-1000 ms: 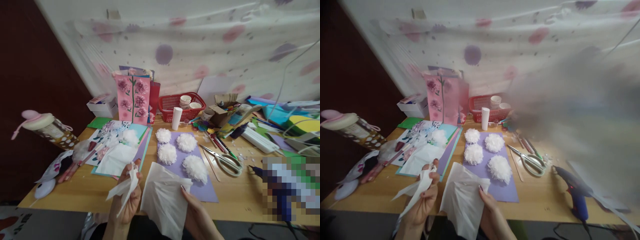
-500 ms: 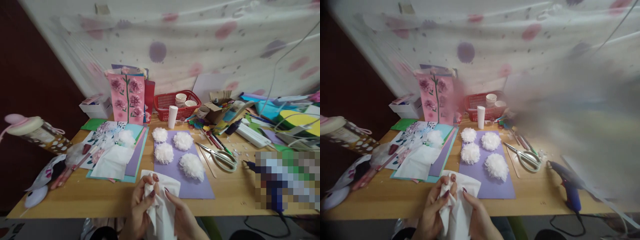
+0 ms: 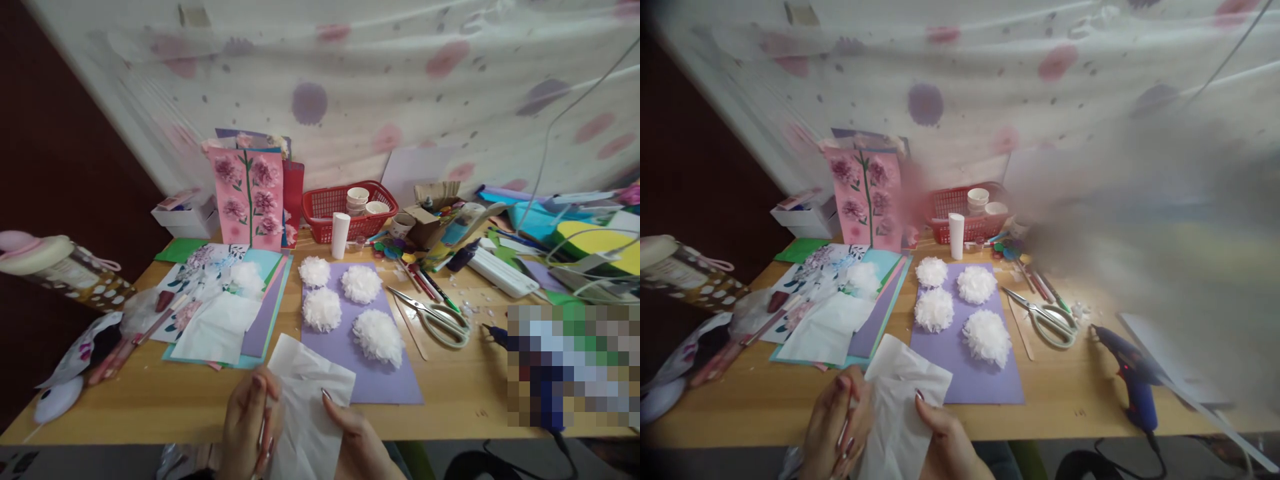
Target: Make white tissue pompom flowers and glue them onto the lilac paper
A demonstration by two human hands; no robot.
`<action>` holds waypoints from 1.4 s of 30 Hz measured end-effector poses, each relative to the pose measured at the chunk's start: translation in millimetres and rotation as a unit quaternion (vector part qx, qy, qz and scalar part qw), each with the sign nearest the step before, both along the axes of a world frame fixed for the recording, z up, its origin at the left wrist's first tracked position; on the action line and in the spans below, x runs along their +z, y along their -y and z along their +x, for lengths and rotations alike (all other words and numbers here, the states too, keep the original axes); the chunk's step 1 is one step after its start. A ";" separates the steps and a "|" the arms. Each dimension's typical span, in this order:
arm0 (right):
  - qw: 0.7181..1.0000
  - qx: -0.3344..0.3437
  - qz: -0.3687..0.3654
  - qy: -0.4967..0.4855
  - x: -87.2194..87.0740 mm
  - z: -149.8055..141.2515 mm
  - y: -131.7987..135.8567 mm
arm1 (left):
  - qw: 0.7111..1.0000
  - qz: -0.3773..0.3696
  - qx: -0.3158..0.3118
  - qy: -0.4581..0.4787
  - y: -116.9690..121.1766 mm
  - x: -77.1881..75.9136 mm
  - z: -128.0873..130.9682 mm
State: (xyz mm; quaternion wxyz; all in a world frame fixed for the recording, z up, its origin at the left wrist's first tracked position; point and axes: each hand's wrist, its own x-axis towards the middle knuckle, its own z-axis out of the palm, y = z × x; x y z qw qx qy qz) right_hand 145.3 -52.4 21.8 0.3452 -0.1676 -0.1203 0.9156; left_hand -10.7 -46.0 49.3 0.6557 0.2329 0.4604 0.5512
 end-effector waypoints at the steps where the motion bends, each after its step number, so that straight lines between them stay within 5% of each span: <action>1: 1.000 0.000 0.000 0.002 -0.3 0.5 -0.4 | 1.000 0.010 -0.002 0.019 0.1 -3.6 -0.4; 10: 1.000 0.008 -0.015 -0.019 -4.7 1.6 -2.8 | 0.988 0.136 -0.024 0.065 0.0 -14.0 -4.0; 21: 0.999 -0.046 -0.027 0.004 16.7 0.3 -6.0 | 0.994 0.099 -0.010 0.044 -22.9 23.4 18.3; 27: 0.998 -0.033 -0.049 0.020 11.7 7.4 -6.5 | 0.991 0.025 0.032 0.127 -26.3 17.7 15.2; 37: 0.983 -0.025 -0.101 0.154 8.6 20.5 -28.2 | 0.995 0.004 0.093 -0.039 -25.0 4.3 -22.4; 42: 0.965 -0.042 -0.055 0.254 15.0 43.0 -27.3 | 0.996 -0.005 0.064 -0.066 -17.5 -6.7 -30.1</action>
